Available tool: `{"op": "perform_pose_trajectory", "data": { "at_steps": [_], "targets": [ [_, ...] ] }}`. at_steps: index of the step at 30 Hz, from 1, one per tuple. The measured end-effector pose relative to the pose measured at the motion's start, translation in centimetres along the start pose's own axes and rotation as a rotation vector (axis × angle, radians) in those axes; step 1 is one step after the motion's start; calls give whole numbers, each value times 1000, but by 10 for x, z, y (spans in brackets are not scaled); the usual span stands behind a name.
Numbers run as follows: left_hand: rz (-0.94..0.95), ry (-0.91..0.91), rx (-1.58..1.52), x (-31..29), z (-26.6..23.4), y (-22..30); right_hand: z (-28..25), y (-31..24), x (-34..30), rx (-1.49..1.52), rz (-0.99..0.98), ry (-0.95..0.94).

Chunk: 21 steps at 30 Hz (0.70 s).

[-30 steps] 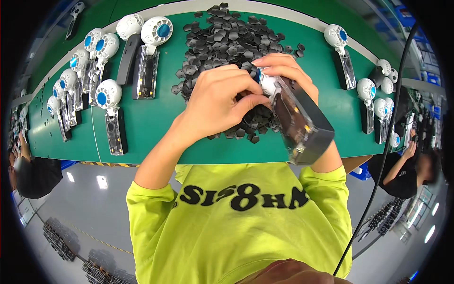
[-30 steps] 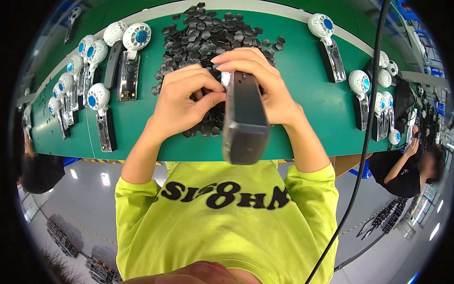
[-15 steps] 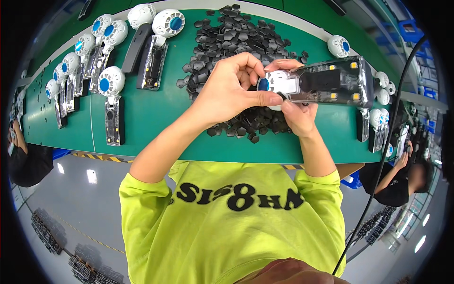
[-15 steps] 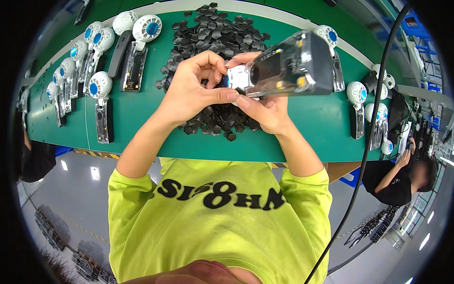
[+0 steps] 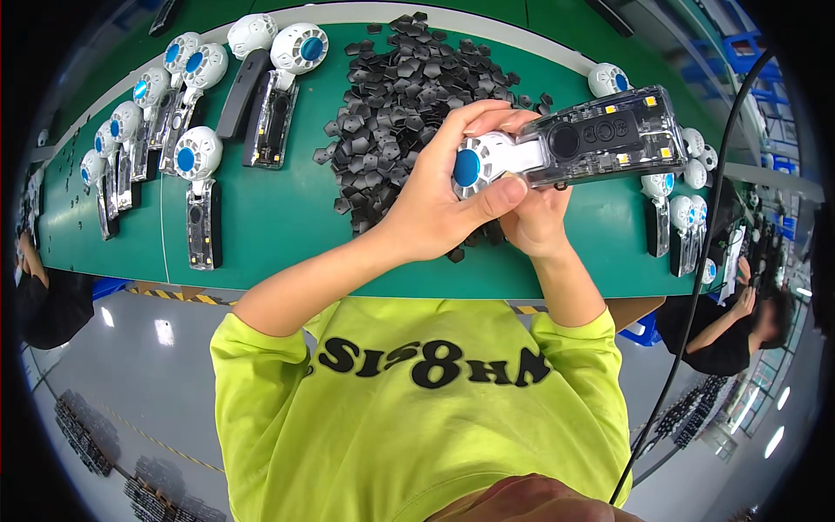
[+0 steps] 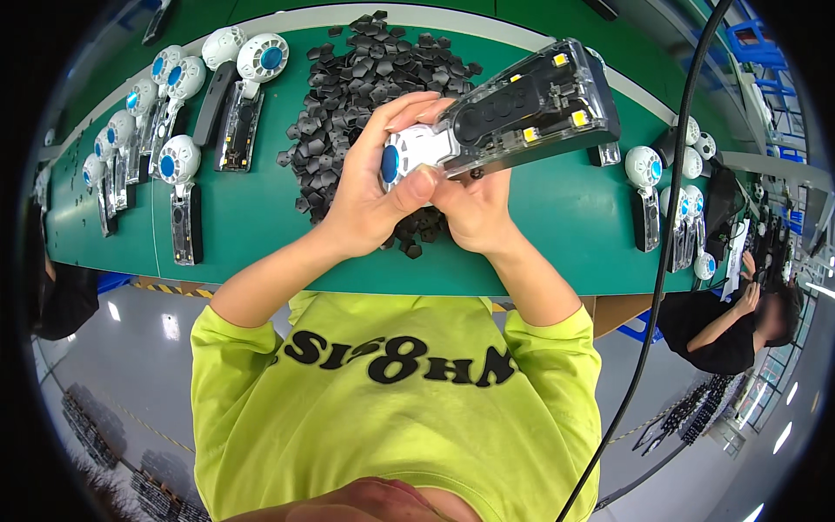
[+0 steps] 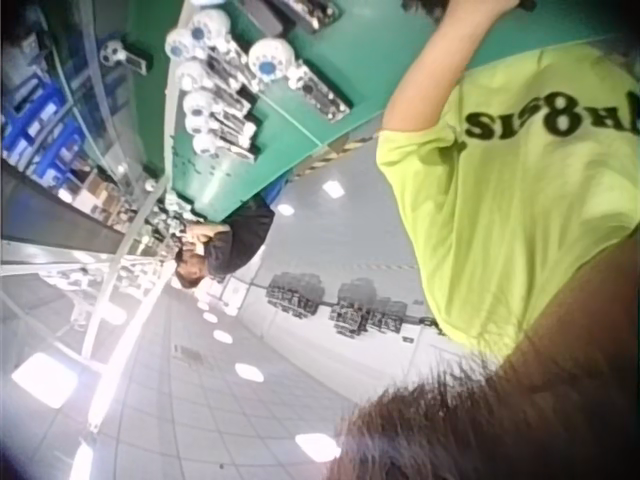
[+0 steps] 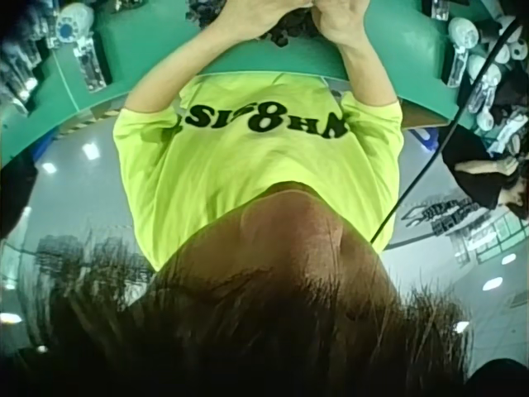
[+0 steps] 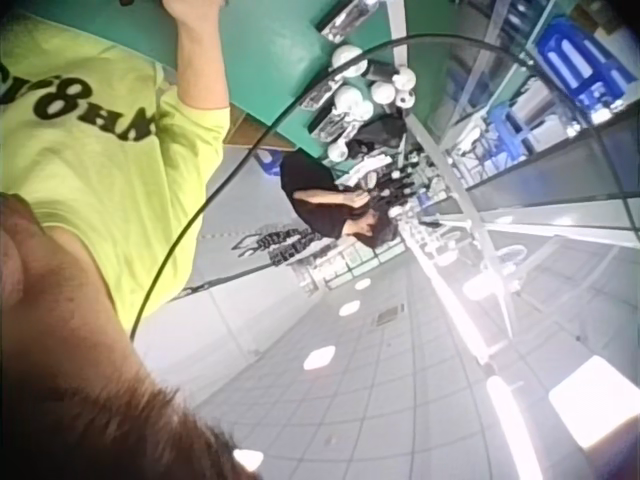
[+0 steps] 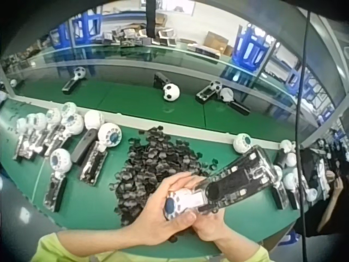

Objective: Assembling handheld electronic devices with a soccer ball design on a production line.

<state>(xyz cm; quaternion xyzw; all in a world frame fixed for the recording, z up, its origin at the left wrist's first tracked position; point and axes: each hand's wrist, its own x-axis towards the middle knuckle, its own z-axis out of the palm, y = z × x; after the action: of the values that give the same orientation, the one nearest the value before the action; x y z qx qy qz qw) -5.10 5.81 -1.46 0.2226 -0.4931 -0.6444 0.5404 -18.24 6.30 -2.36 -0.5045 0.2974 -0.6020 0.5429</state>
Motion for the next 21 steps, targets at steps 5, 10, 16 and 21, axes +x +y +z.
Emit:
{"op": "perform_pose_trajectory", "data": {
  "at_steps": [5,10,16,21],
  "targets": [
    [39,-7,-12,-5,-2,-2,0,-2,4,37,-73,-126],
    [60,40,-90,-7,-1,-4,3,-3,6,-28,-85,-150],
    [-107,-98,188,18,-17,15,-11,0,16,-111,-28,37],
    [80,12,1257,65,-79,10,-33,-24,27,-97,171,232]
  ]
}}
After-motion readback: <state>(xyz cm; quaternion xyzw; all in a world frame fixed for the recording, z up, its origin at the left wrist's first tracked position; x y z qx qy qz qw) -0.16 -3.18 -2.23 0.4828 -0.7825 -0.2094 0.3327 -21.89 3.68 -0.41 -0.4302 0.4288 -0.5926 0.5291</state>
